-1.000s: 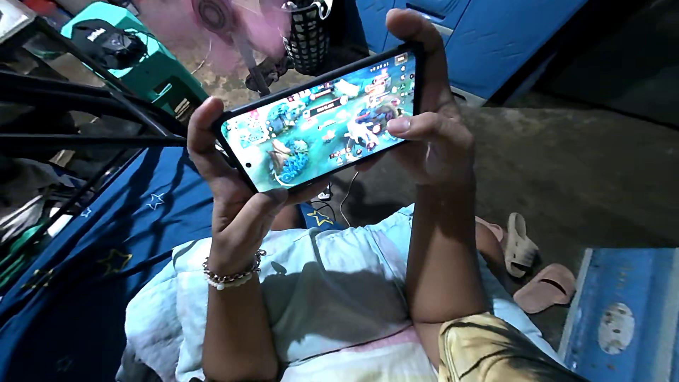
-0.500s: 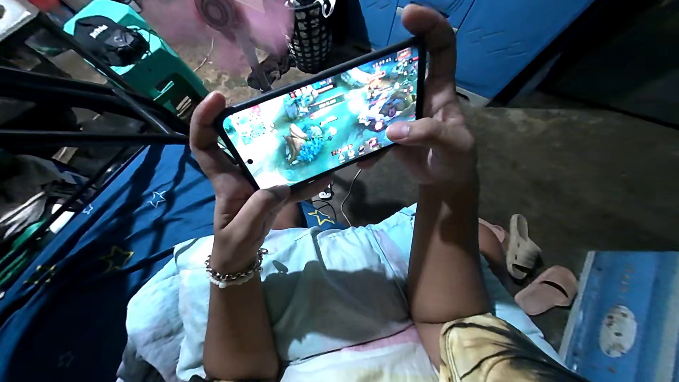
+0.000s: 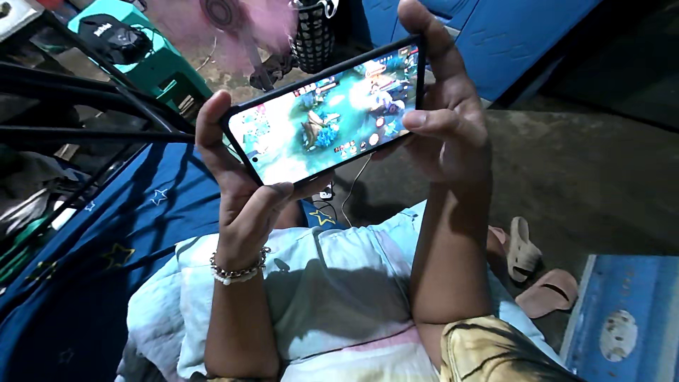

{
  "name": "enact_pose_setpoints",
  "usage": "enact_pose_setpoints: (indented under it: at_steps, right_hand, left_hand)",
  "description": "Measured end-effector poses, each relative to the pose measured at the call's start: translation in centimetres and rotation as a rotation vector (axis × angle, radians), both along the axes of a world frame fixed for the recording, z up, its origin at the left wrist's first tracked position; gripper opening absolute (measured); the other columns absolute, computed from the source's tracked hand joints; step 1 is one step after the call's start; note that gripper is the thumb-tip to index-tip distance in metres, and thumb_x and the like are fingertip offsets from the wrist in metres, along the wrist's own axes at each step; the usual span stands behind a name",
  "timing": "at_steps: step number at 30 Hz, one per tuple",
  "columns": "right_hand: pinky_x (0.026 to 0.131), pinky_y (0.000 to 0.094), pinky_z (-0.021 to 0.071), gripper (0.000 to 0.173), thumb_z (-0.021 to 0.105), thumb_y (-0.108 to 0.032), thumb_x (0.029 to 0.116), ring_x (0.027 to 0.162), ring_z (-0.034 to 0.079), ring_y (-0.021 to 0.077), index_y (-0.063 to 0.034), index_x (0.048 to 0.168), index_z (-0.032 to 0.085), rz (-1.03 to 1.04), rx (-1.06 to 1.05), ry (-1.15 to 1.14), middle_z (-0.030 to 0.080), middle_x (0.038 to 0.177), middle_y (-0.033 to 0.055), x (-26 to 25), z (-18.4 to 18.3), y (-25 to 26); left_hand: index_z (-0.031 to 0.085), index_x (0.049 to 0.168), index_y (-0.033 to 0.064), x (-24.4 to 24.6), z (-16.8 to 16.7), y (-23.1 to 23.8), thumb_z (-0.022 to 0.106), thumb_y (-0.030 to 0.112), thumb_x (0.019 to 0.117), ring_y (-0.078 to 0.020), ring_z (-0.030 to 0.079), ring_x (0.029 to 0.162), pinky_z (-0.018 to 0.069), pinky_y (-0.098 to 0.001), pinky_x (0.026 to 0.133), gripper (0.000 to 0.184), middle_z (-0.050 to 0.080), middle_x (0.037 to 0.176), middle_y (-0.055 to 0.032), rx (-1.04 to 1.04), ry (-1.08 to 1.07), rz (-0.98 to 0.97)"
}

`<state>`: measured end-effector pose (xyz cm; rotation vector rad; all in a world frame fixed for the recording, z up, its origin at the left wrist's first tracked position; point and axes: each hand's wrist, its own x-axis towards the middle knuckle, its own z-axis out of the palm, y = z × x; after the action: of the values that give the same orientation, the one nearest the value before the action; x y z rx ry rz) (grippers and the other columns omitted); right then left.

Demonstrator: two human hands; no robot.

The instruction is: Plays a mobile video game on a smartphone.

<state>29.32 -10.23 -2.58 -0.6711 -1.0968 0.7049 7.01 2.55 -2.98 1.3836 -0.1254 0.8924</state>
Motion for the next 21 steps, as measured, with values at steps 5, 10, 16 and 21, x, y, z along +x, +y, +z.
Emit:
enact_pose_setpoints:
  at_steps: [5, 10, 16, 21]
  right_hand:
    - [0.063, 0.0347, 0.0661, 0.082, 0.068, -0.004, 0.0855, 0.104, 0.069, 0.0206, -0.0112, 0.154, 0.022, -0.04, -0.027, -0.103, 0.056, 0.133, 0.0071, -0.42, 0.1, -0.18]
    - [0.054, 0.0351, 0.065, 0.079, 0.066, -0.003, 0.0861, 0.099, 0.071, 0.0227, -0.0148, 0.152, 0.023, -0.007, -0.022, -0.094, 0.057, 0.13, 0.0082, -0.48, -0.02, -0.29]
    - [0.054, 0.0332, 0.0647, 0.078, 0.07, -0.007, 0.0866, 0.101, 0.07, 0.0201, -0.0166, 0.15, 0.025, 0.009, 0.015, -0.111, 0.055, 0.133, 0.0053, -0.26, -0.25, -0.18]
    - [0.052, 0.0331, 0.0644, 0.08, 0.073, -0.008, 0.0875, 0.101, 0.071, 0.0198, -0.0201, 0.15, 0.025, 0.034, 0.016, -0.095, 0.056, 0.133, 0.0035, -0.28, -0.31, -0.21]
  left_hand:
    - [0.018, 0.154, 0.0274, -0.1, 0.18, -0.16, 0.058, -0.013, 0.0842, -0.0286, 0.061, 0.123, 0.0634, -0.0502, 0.085, 0.089, 0.046, 0.145, -0.0059, -0.025, 0.016, -0.023]
    - [0.018, 0.153, 0.0272, -0.12, 0.23, -0.09, 0.059, -0.01, 0.0852, -0.0258, 0.062, 0.121, 0.0638, -0.0453, 0.084, 0.088, 0.047, 0.144, -0.005, -0.015, 0.028, -0.028]
    - [0.018, 0.154, 0.0235, -0.03, 0.23, -0.06, 0.061, -0.01, 0.0822, -0.0224, 0.059, 0.124, 0.0621, -0.0413, 0.088, 0.091, 0.045, 0.145, -0.0043, 0.008, 0.022, 0.002]
    - [0.019, 0.153, 0.0249, -0.02, 0.3, -0.07, 0.06, -0.008, 0.0856, -0.02, 0.059, 0.125, 0.062, -0.0387, 0.089, 0.086, 0.046, 0.145, -0.0031, 0.028, 0.018, -0.019]
